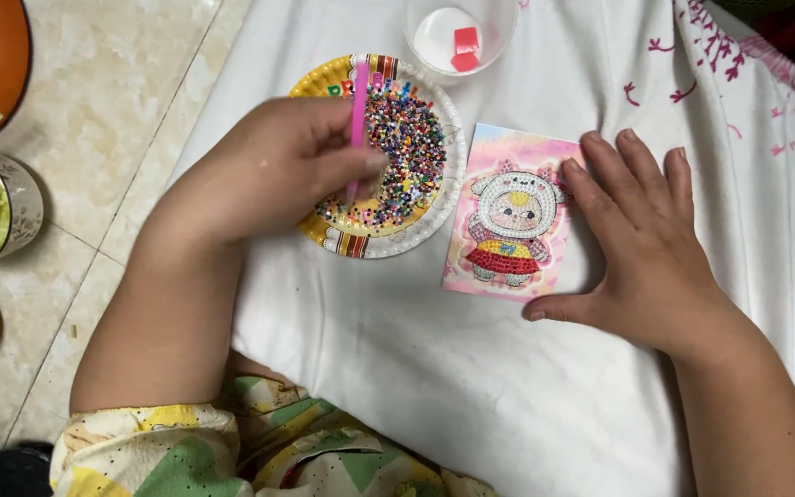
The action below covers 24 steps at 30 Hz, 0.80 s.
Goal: The person is performing diamond painting, picking up small colorful beads from a tray using a specialized pen and placing them onto a sticky canvas with a printed design.
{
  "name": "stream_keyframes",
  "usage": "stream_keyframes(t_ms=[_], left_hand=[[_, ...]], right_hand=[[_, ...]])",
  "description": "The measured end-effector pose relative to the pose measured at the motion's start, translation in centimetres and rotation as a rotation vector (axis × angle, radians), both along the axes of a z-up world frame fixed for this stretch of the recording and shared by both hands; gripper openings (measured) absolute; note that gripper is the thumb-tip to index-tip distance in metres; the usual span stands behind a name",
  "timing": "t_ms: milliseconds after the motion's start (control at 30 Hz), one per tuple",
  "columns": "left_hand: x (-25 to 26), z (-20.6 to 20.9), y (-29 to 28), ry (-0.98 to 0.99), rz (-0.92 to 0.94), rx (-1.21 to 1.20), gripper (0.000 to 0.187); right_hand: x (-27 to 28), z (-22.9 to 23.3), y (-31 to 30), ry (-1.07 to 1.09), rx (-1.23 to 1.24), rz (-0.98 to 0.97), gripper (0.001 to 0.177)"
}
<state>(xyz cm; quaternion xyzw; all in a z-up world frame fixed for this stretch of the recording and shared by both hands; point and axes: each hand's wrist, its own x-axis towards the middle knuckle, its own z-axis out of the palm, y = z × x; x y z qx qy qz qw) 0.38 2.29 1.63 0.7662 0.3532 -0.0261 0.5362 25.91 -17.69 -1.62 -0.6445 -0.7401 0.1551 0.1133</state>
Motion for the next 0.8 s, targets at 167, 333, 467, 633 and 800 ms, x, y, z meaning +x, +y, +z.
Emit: stream_keyframes(t_ms=[167, 333, 467, 633, 800], left_hand=[[-0.7, -0.9, 0.4, -0.306, 0.320, -0.084, 0.005], [-1.8, 1.4, 0.6, 0.053, 0.096, 0.018, 0.020], [-0.1, 0.2, -0.3, 0.072, 0.096, -0.023, 0.026], [0.9, -1.4, -0.5, -0.323, 0.166, 0.007, 0.011], [-1.5, -0.1, 0.3, -0.522, 0.451, 0.096, 0.029]], right_hand=[[0.0, -0.1, -0.1, 0.003, -0.006, -0.007, 0.122], [0.1, -0.2, -0.1, 0.016, 0.002, -0.002, 0.123], [0.0, -0.2, 0.0, 0.009, 0.013, 0.005, 0.120], [0.0, -0.1, 0.0, -0.005, 0.018, 0.004, 0.122], [0.1, -0.2, -0.1, -0.005, 0.022, 0.001, 0.121]])
